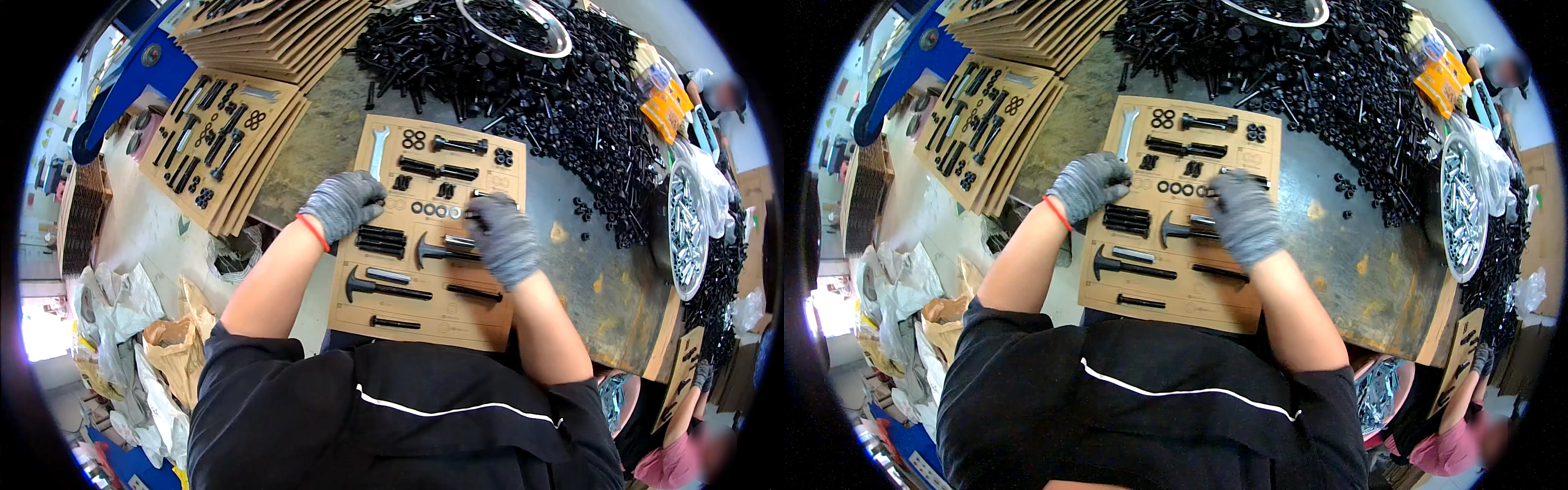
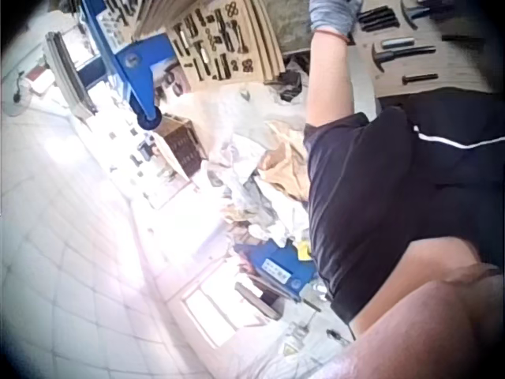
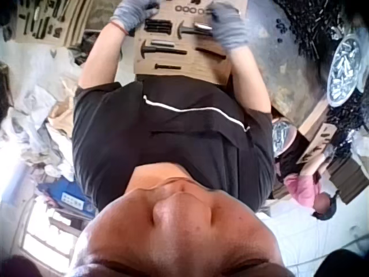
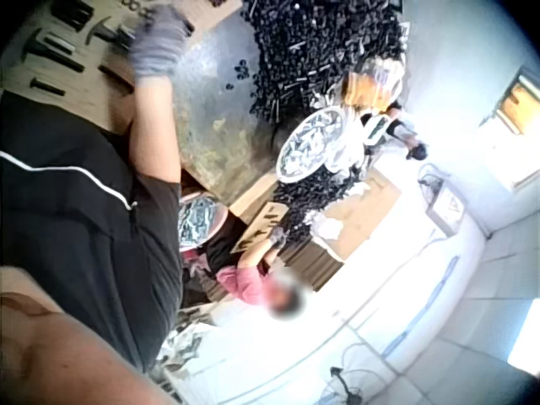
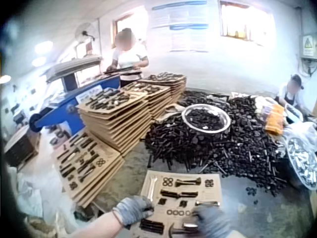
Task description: The person arranges various metal tools and hardware onto a cardboard backing sheet. They pick up hammers, bolts, washers, and a wrench from piles on the table and place them into designated slots on the board. The person repeats this process to complete multiple tool kit assemblies.
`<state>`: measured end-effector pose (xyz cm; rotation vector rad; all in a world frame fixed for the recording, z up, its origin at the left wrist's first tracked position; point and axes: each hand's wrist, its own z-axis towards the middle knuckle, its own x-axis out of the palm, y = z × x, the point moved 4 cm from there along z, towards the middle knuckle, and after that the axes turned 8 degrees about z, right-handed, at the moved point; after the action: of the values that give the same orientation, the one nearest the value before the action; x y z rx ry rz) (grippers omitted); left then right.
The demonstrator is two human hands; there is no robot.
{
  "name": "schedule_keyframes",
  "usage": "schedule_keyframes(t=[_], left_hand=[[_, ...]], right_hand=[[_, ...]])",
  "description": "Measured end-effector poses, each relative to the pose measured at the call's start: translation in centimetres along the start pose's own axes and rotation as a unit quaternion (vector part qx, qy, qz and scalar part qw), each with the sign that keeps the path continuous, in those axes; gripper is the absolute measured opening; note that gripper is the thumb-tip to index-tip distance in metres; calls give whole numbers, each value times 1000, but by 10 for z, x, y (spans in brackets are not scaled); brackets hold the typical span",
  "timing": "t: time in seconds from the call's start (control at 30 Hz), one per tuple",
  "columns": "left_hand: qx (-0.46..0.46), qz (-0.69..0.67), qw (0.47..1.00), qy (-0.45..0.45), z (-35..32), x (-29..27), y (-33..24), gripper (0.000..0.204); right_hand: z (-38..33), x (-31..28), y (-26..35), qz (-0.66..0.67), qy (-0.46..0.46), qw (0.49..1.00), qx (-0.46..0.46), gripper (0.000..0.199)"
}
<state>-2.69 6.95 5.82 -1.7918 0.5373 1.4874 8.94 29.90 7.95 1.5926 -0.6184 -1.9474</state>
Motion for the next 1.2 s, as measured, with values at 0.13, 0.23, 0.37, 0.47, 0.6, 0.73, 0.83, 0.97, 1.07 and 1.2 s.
schedule_keyframes(t=[0.13,0.23,0.37,0.47,0.6,0.73,0.83,0.97,1.07,1.2], left_hand=[[-3,-34,999,-35,4,1,5,22],[-18,-68,997,-40,0,4,11,23],[-16,-64,996,-58,-3,12,18,23],[-6,-82,994,-71,-2,13,18,22],[9,-83,994,-69,-4,6,14,21],[4,-108,985,-133,-7,14,18,32],[-36,-141,974,-172,-22,-3,7,40],[-175,-340,885,-265,-50,34,46,43],[-191,-296,879,-321,-56,52,68,37],[-230,-247,898,-280,-48,54,61,33]], right_hand=[[42,69,45,-87,141,986,-30,15],[63,98,51,-150,221,964,-17,19],[70,106,48,-137,228,964,-10,22],[68,106,43,-131,214,968,-8,23],[68,108,42,-123,193,973,-20,22],[66,99,43,-119,160,979,-44,20],[49,51,45,-86,110,989,-43,26],[8,-40,-24,-31,-53,996,68,32],[-37,-96,-115,-152,-200,939,235,40],[-67,-119,-171,-56,-197,894,398,53]])
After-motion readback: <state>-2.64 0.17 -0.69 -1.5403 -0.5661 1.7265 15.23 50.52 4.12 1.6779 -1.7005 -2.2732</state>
